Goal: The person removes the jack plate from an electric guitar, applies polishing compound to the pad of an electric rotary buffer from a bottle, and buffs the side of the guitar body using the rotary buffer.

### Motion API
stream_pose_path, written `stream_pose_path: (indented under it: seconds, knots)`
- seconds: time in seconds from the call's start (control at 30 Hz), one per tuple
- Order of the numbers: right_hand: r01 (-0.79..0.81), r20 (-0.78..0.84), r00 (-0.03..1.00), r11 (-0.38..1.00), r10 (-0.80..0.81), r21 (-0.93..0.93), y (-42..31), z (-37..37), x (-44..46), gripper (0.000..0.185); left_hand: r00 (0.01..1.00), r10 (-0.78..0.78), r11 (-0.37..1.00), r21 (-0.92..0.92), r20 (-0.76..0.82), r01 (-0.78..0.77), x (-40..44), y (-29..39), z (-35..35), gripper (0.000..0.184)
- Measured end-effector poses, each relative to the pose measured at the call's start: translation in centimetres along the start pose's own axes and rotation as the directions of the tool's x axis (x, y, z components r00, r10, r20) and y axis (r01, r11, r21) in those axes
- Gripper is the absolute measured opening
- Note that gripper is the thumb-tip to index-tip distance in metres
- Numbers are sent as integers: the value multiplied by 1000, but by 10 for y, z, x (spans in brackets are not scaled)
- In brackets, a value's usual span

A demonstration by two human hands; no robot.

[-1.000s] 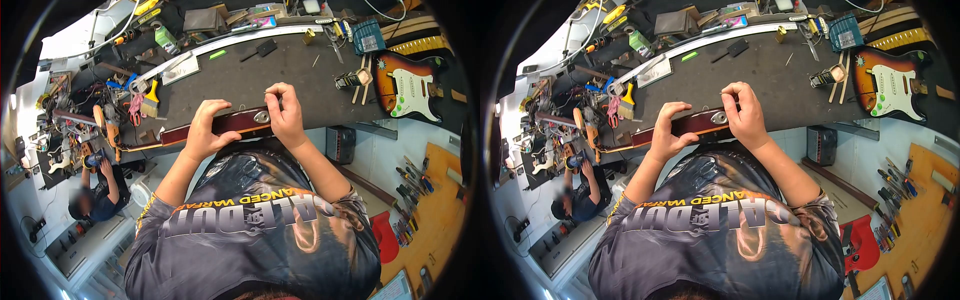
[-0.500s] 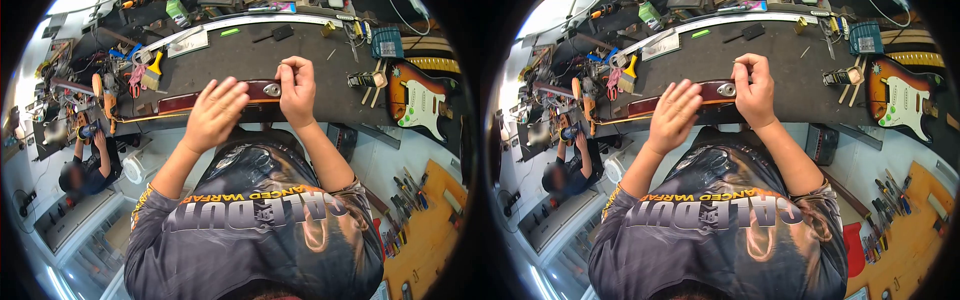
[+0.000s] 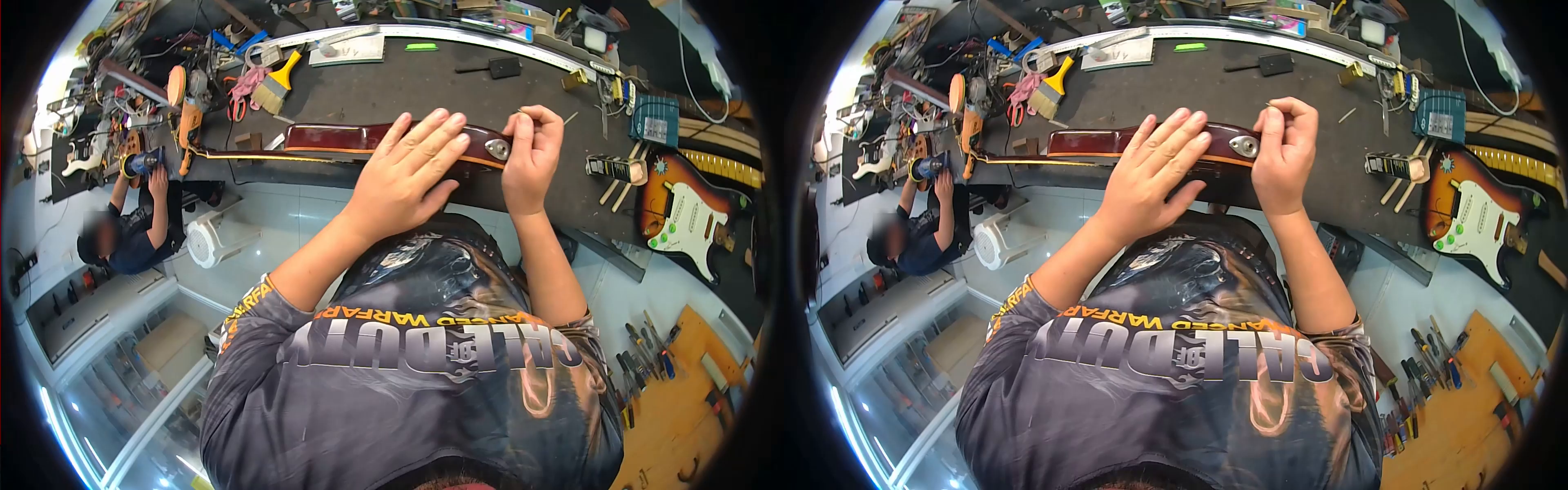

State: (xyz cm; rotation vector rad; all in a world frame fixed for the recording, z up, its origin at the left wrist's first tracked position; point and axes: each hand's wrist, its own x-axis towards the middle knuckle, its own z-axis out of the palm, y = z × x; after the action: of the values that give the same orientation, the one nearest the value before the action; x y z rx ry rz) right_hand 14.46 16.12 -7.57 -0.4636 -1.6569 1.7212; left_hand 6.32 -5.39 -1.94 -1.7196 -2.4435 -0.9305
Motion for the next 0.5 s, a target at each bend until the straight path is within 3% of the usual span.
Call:
stream_pose_path:
  seconds: [0.1,0.3,0.37,0.47,0.5]
  knots:
    - [11,7,1000,1000,-11,-18,0,-1,0,11,993,-99,995,-18,-65,98,-30,-18,2,79]
    - [17,37,999,999,-15,-41,3,-5,4,13,962,-267,926,261,-54,271,-80,-52,-6,83]
    - [21,41,999,999,-19,-36,2,-5,4,13,965,-260,884,394,-35,253,-85,-53,-10,85]
    - [24,39,999,999,-23,-32,4,-4,3,13,938,-335,915,207,-89,346,-71,-31,3,97]
    - [32,35,999,999,-31,-39,5,-5,4,13,941,-319,945,37,-117,325,-60,-25,11,100]
